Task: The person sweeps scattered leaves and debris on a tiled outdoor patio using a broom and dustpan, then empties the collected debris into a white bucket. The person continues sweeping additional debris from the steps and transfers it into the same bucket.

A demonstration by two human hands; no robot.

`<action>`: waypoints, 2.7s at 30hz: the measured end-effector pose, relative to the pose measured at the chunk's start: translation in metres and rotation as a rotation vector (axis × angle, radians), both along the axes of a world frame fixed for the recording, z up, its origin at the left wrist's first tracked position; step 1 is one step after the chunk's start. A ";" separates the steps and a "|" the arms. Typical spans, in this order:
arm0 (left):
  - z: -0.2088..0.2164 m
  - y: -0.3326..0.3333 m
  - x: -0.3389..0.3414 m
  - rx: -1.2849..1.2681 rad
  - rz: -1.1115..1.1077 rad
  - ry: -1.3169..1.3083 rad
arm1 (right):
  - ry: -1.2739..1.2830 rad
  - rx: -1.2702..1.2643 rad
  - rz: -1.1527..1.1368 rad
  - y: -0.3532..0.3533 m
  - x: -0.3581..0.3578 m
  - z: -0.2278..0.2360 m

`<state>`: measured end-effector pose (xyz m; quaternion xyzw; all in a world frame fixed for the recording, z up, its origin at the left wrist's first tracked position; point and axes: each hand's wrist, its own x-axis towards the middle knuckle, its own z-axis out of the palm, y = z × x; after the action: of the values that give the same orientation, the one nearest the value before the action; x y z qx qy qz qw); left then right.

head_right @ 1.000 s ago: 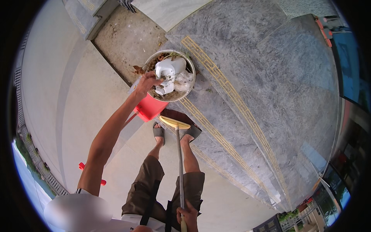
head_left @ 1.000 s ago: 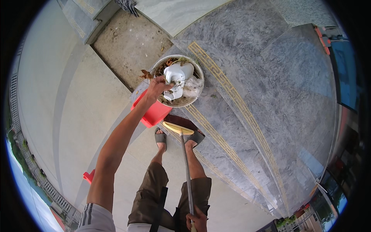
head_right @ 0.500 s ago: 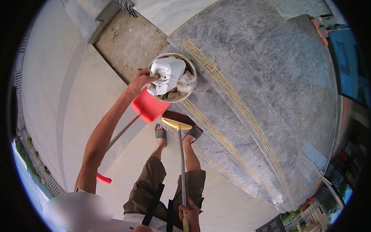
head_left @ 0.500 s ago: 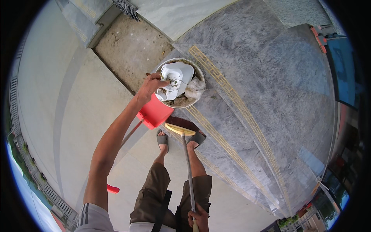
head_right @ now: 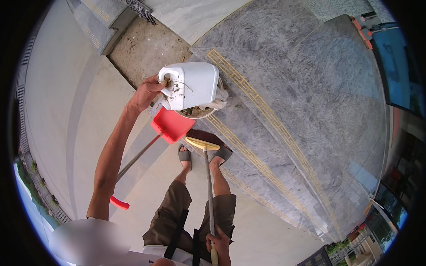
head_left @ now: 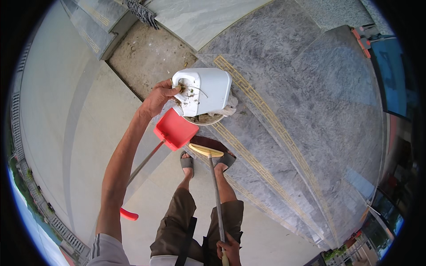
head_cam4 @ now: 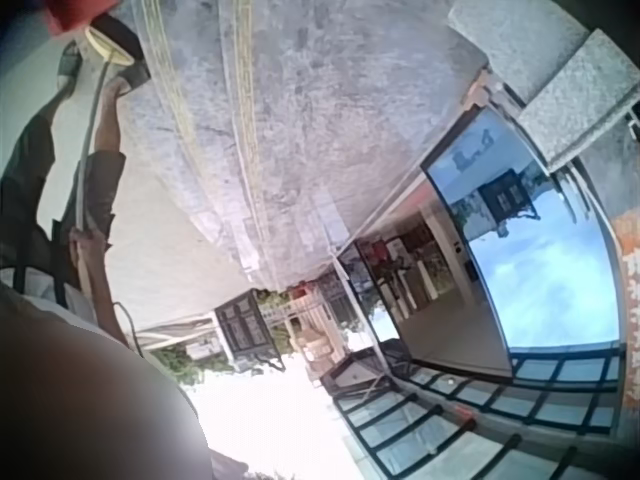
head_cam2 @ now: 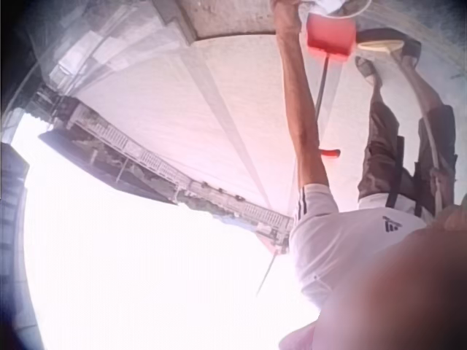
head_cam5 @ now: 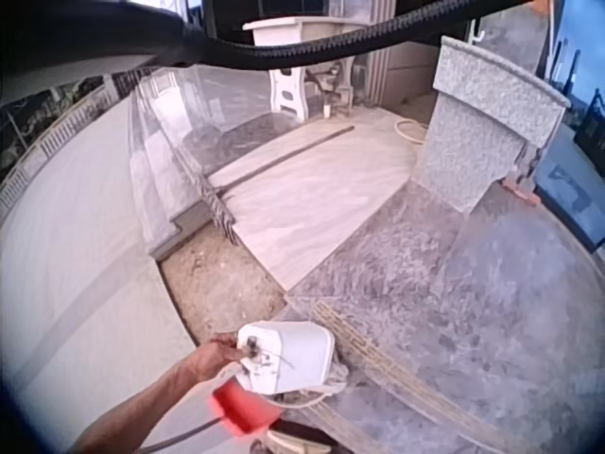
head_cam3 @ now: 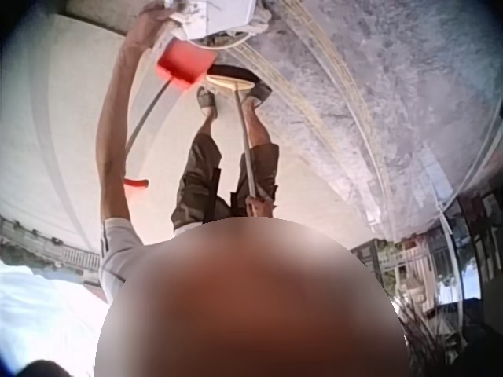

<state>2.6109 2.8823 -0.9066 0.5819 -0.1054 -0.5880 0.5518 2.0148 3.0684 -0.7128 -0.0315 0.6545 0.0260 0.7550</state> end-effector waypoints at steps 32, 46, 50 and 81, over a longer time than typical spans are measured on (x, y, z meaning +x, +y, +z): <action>-0.237 -0.050 -0.091 0.131 0.572 0.231 | 0.076 0.083 0.114 -0.034 -0.004 -0.025; -0.165 -0.057 -0.113 0.208 0.758 0.264 | 0.015 0.054 0.082 -0.037 -0.016 -0.012; -0.123 -0.069 -0.111 0.221 0.688 0.206 | -0.011 0.034 0.067 -0.034 -0.022 -0.007; 0.009 -0.156 -0.281 0.152 0.254 0.273 | -0.069 0.011 -0.012 -0.048 -0.034 0.008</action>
<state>2.3302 2.7267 -0.8978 0.5457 0.0894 -0.5931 0.5852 1.9809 3.0204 -0.7053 -0.0241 0.6280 0.0240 0.7775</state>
